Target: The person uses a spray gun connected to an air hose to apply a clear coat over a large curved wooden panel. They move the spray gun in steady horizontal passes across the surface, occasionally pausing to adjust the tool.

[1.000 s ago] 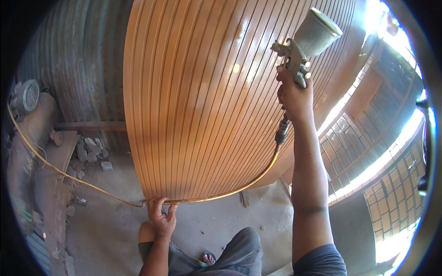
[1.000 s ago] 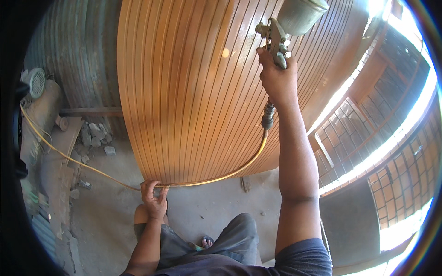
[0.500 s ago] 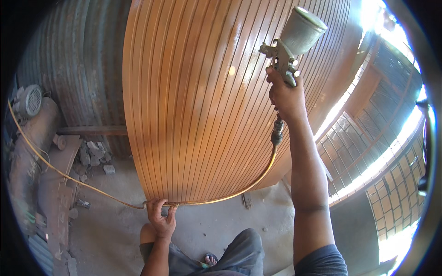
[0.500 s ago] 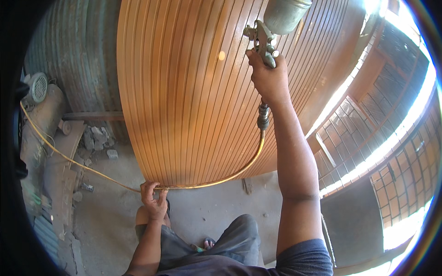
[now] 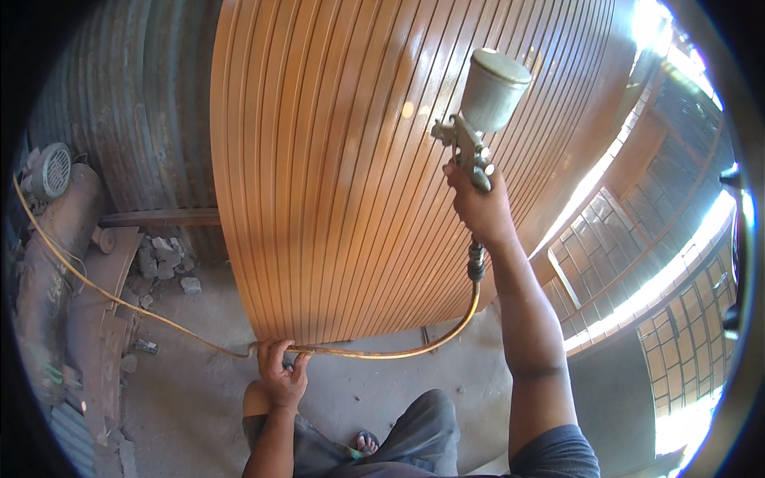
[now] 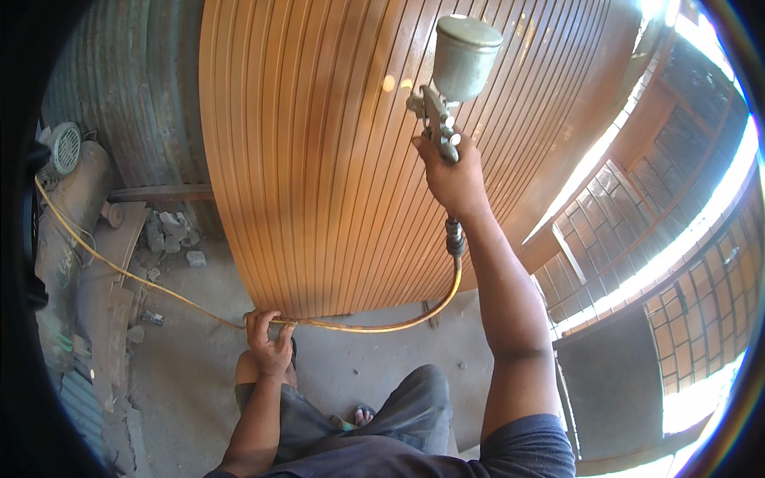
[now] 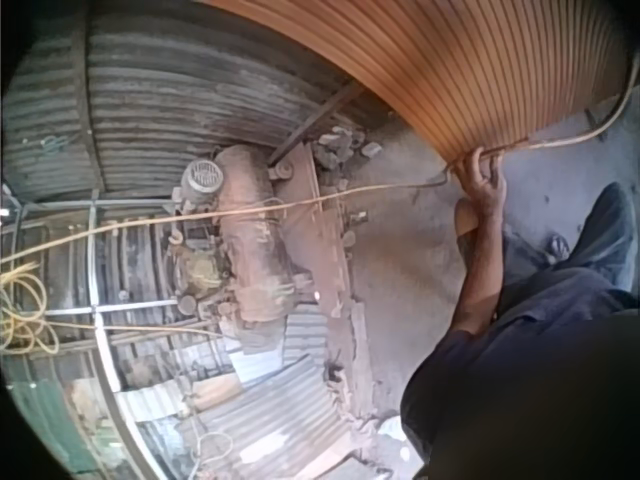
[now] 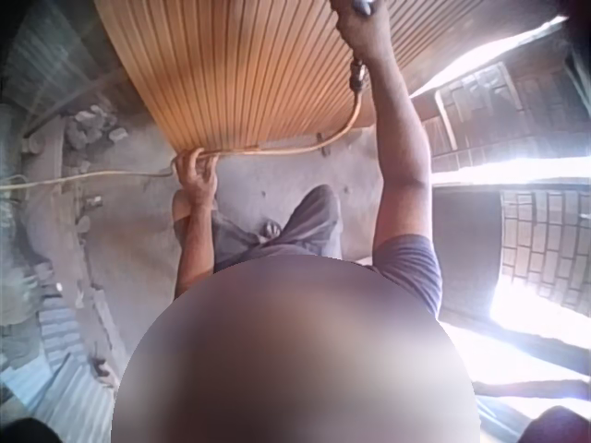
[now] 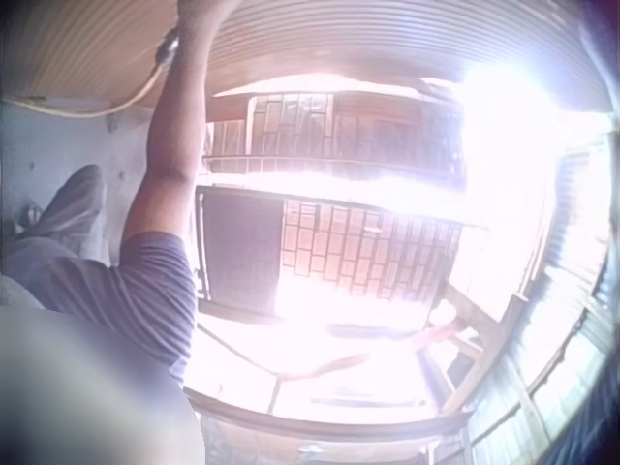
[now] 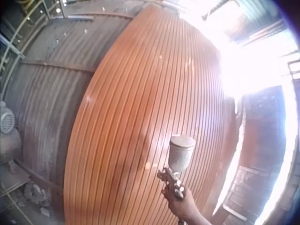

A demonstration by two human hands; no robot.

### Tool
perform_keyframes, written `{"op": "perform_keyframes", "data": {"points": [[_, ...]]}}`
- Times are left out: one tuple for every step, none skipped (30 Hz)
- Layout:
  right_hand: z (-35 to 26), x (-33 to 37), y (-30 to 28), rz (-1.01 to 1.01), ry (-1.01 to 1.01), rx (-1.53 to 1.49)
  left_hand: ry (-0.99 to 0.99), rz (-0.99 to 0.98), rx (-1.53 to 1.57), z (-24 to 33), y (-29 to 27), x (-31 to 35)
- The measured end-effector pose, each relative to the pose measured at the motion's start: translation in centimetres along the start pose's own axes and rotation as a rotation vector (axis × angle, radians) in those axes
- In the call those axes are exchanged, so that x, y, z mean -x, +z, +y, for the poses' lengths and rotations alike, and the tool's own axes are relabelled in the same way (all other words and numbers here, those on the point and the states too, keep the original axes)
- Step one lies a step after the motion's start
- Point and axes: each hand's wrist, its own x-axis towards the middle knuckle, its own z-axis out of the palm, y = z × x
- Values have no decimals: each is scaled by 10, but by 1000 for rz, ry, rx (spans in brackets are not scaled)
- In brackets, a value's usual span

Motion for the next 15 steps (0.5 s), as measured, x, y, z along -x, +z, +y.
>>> {"op": "perform_keyframes", "data": {"points": [[5,6,3,-10,3,-4,18,4,0,0,0,0],[10,12,6,-21,5,-7,17,-6,2,0,-1,-1],[15,20,8,-23,32,8,16,-16,3,0,-1,-1],[21,26,9,-68,59,14,15,-27,5,1,-1,-1],[25,32,9,-112,86,19,33,-35,-5,1,-1,-1],[28,34,9,-158,112,25,50,-42,-16,1,0,-1],[30,36,11,-173,192,76,66,-49,-25,1,0,-1],[31,36,11,-164,121,74,78,-39,-29,1,1,-1],[30,33,11,-135,90,100,90,-31,-32,1,2,0],[28,31,12,-107,87,143,102,-22,-29,1,3,0],[24,27,11,-68,38,118,72,-26,-30,1,3,1],[20,22,8,-30,17,108,41,-29,-27,0,3,1],[14,15,6,2,-33,85,4,-29,-18,0,3,2],[9,5,7,54,-83,43,-8,-29,-11,-1,3,2],[3,-2,3,74,-80,61,-25,-23,2,-1,3,2]]}}
